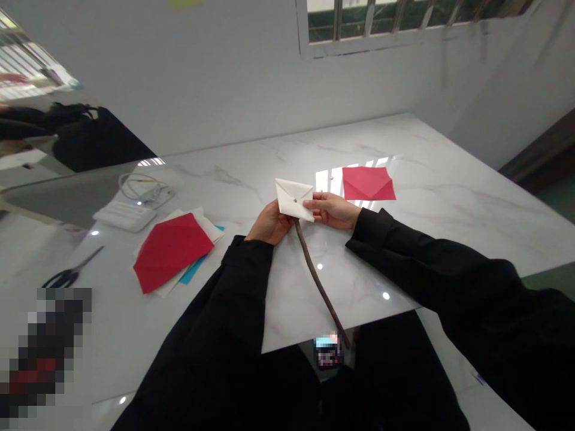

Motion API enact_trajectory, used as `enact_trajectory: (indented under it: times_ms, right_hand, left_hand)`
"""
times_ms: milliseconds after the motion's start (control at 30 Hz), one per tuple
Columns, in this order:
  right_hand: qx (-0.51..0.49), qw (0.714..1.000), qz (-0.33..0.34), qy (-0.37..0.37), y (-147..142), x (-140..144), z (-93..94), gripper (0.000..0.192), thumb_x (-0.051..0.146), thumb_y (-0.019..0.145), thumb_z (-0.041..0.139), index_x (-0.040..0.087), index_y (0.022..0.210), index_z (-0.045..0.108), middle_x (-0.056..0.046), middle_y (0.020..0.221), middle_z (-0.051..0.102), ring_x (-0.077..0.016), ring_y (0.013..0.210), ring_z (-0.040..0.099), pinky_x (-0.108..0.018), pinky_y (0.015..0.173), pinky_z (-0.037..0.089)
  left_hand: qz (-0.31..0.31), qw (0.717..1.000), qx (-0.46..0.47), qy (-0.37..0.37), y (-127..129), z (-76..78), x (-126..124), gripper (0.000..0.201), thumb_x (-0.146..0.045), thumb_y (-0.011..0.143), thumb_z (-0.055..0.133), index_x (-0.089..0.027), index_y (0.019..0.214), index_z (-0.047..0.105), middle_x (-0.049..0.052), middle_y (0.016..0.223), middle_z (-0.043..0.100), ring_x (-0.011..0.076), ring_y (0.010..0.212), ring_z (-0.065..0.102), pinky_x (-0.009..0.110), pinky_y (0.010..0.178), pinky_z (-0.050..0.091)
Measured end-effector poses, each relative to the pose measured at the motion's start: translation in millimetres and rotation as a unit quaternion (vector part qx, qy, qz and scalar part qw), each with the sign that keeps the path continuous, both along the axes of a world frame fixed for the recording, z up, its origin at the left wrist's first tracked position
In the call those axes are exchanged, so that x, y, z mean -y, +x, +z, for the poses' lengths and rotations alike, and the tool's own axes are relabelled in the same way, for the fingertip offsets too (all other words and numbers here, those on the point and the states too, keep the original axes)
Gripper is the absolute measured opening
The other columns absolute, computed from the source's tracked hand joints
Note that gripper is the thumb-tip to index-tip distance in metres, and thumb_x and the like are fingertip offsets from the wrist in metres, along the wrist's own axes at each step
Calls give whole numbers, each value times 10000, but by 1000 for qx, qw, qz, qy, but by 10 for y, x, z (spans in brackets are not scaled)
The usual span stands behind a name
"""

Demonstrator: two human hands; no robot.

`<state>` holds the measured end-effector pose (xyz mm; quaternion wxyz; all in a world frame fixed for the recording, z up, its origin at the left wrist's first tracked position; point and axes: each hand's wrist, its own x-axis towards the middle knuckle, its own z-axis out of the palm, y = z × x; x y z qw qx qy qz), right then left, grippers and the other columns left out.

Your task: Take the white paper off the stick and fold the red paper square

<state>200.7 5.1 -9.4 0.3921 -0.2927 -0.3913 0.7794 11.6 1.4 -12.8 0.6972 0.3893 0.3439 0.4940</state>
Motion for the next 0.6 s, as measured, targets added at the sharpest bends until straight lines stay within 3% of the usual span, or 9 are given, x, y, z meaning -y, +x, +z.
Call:
enact_trajectory:
  times_ms: [267,600]
  right_hand:
    - [-10,1000,9,8,4,-20,-35,187,117,877,783,159,1058,759,-67,1051,805,-131,832,728,-193,736,614]
    - [-17,1000,11,15,24,-21,-50,210,149,854,808,172,1052,744,-53,1033,798,-134,866,739,-215,793,619]
  left_hand:
    - [-4,1000,-7,5,2,15,14,238,-254,850,728,-146,1059,755,99,1034,796,279,1059,734,364,914,602]
    - [17,999,-34,16,10,-13,-22,194,-330,792,791,-185,902,723,94,995,783,293,1104,709,354,917,574]
